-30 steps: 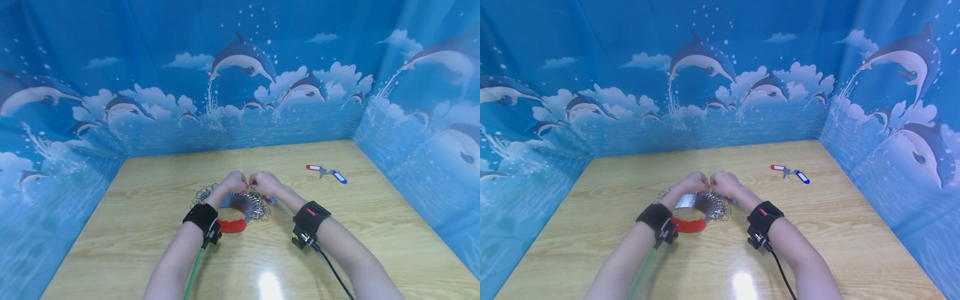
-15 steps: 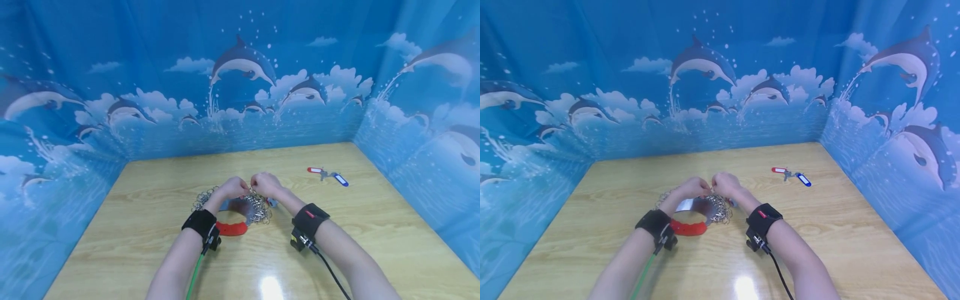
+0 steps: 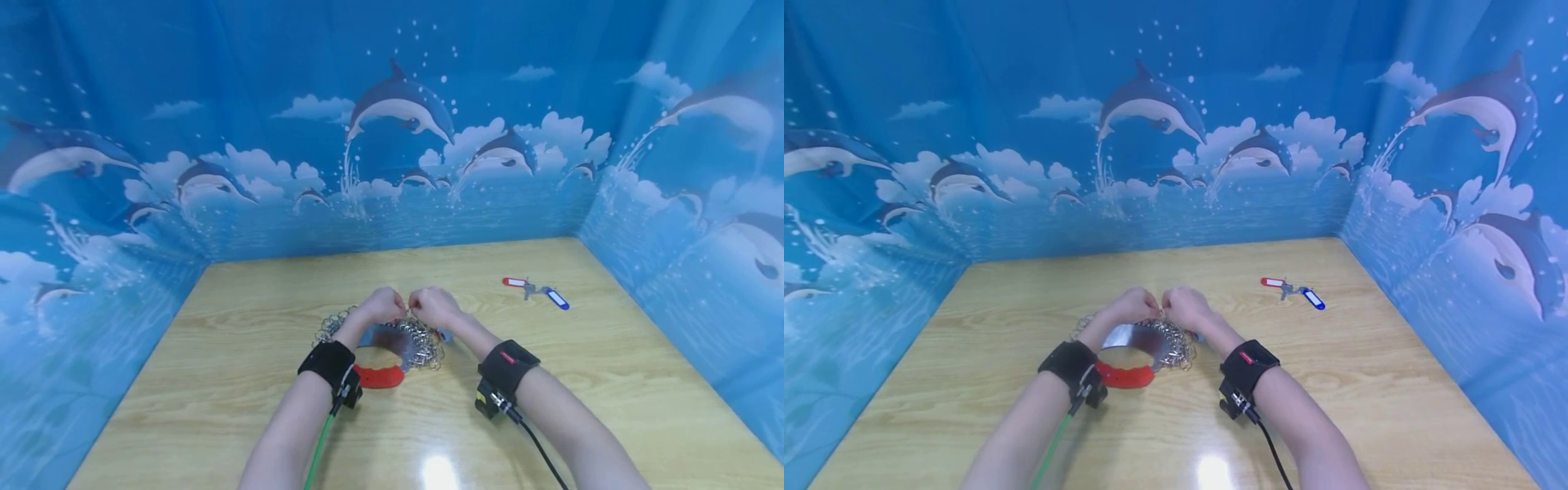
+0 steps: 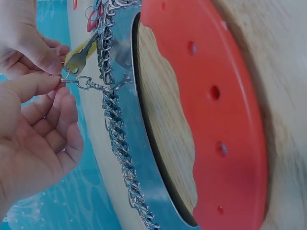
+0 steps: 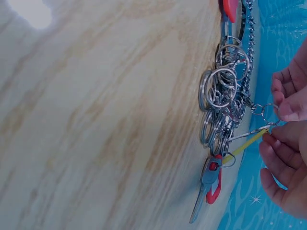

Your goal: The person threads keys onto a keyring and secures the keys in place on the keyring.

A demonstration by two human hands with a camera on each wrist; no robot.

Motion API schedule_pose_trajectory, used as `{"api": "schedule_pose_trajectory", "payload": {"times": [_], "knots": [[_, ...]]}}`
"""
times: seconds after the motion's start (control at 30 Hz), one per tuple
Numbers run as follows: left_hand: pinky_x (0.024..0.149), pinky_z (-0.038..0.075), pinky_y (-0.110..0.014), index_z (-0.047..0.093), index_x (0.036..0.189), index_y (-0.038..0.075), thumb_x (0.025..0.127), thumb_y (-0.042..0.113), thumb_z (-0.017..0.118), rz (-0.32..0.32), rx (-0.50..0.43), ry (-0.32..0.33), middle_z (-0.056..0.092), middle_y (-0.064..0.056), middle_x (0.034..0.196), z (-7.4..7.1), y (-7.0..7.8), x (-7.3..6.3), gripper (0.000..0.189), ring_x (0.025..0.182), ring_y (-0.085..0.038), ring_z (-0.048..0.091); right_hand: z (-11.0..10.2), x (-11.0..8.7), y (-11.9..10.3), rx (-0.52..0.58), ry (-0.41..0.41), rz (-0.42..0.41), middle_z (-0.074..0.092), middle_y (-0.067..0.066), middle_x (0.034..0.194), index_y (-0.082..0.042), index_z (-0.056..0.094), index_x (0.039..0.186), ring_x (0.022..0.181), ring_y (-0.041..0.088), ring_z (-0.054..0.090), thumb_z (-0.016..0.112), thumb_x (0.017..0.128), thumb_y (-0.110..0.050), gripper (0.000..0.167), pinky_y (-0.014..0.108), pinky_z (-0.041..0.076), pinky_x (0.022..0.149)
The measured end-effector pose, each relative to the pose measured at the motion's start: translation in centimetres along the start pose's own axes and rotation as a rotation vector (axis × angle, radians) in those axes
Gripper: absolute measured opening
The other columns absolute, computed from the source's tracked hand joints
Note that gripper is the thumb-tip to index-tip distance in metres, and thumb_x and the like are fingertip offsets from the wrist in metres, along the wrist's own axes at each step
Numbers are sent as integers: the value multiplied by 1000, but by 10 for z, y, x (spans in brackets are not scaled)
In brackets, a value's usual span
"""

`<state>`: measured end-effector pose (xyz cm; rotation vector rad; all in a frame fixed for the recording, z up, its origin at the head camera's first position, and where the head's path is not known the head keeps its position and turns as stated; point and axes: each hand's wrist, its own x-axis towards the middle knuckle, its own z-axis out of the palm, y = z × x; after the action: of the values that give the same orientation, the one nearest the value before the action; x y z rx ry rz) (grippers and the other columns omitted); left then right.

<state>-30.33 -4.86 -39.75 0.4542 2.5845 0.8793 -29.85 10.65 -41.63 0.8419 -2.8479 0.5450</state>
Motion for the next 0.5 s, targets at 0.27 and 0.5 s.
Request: {"api": "schedule_pose_trajectory", "payload": {"times": [0.27,0.5], "knots": [[43,23,-23,37,48,13,80,2,54,-23,50,35,32,4,44,2,0,2,38,40,-9,27,2,-3,-4,-23,31,-38,67,3,78,-8,68,81,74,21,63,61,79,-4,8,34,50,66],[42,22,-22,35,47,14,78,1,54,-6,41,62,30,5,43,2,0,2,39,39,-8,26,1,-2,-6,-44,53,-20,67,2,76,-9,69,81,71,20,63,62,77,-4,9,33,49,65]]}}
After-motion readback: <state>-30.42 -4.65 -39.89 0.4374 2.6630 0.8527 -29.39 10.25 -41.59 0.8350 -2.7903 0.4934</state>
